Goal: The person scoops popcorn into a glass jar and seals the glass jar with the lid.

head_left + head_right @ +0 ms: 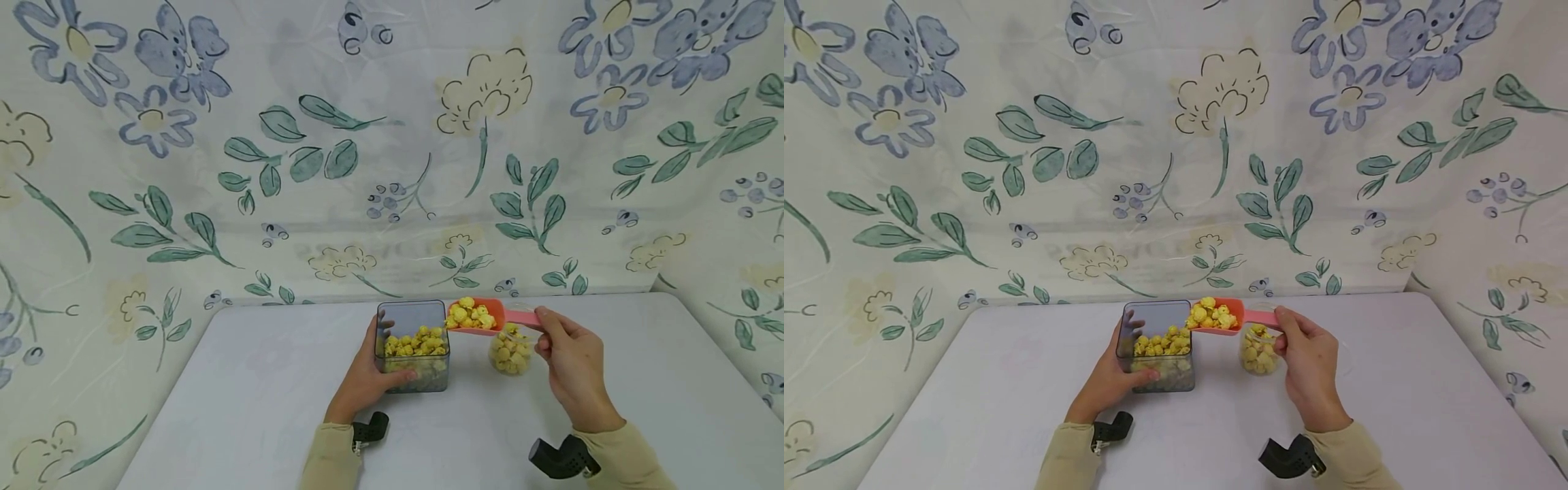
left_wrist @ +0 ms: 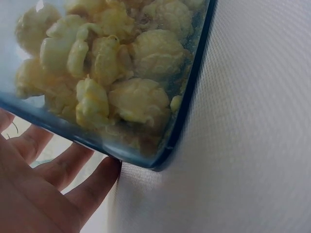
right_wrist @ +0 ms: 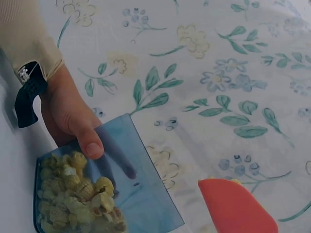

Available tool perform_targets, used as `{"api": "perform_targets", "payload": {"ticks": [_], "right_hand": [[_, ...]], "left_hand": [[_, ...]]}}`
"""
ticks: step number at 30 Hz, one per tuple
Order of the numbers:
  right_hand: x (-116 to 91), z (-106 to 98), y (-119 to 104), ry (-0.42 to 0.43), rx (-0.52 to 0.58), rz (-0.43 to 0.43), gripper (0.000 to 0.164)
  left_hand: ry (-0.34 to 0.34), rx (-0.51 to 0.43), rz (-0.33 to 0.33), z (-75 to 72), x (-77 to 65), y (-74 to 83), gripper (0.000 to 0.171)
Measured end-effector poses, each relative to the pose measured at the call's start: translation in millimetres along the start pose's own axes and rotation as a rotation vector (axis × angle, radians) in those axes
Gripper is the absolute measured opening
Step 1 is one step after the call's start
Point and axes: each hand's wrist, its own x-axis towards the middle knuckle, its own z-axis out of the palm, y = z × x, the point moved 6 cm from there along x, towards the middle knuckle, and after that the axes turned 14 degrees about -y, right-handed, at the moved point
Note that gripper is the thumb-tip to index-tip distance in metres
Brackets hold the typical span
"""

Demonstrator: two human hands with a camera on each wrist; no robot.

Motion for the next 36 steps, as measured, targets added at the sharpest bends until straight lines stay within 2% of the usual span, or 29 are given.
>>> {"api": "perform_targets", "payload": {"ticks": [8,15,24,36], "right_hand": [[-0.8,-12.6,-2.6,0.038,0.019,-0.002,0.030],[-1.4,-24.0,-2.9,0.057,0.036,0.011,0.032],[0.3,-35.2,-5.8,0.045,0.101,-0.034,0.023],[5.5,-56.7,-8.0,0.097,0.159,-0.095,0.020]], "left_hand": [[-0.004,-0.007,0.024,1.0,-0.6,0.1,0.112],[-0.006,-0.011,0.026,1.0,-1.0,-0.5,0.112],[0.004,0.015,0.020,0.5,-2.0,0.0,0.112],[-0.002,0.024,0.027,0.3,-1.7,2.7,0.113]]}}
